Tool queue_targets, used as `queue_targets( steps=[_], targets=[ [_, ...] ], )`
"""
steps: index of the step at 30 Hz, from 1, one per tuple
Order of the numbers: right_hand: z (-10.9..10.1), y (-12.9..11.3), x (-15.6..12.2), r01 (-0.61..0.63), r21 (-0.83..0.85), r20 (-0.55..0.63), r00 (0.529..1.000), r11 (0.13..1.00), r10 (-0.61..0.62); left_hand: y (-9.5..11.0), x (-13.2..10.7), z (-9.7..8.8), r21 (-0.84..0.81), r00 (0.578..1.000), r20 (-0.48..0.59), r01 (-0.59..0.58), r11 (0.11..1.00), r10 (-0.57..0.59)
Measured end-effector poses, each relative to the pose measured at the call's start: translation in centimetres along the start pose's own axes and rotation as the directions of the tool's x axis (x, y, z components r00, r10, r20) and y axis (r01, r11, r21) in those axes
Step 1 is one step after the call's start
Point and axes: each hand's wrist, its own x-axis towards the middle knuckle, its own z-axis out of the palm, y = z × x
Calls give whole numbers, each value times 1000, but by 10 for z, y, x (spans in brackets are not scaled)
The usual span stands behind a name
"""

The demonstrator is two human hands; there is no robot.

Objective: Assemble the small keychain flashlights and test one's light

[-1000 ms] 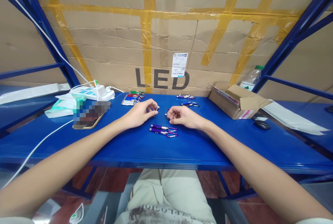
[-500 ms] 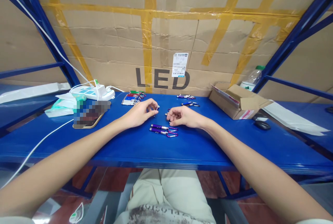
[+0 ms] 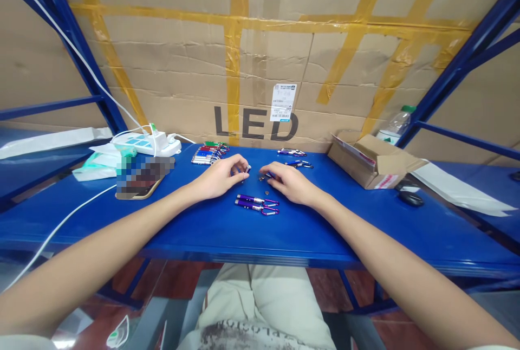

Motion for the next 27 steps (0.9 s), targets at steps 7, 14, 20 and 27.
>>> queue_targets(
  steps=[7,14,20,27],
  targets=[
    [1,1,0,12,-31,25,1000,999,-11,-1,0,1,3,1000,-2,-3,1000,3],
    [2,-3,3,19,-20,12,1000,1000,-18,-1,0,1,8,1000,2,2,1000,-2],
    [1,-1,3,-50,52,0,999,997,50,0,1,1,7,1000,-1,6,1000,-6],
    [3,4,4,-260,434,87,965,862,247,2,0,1,16,1000,2,17,1000,-17]
  ],
)
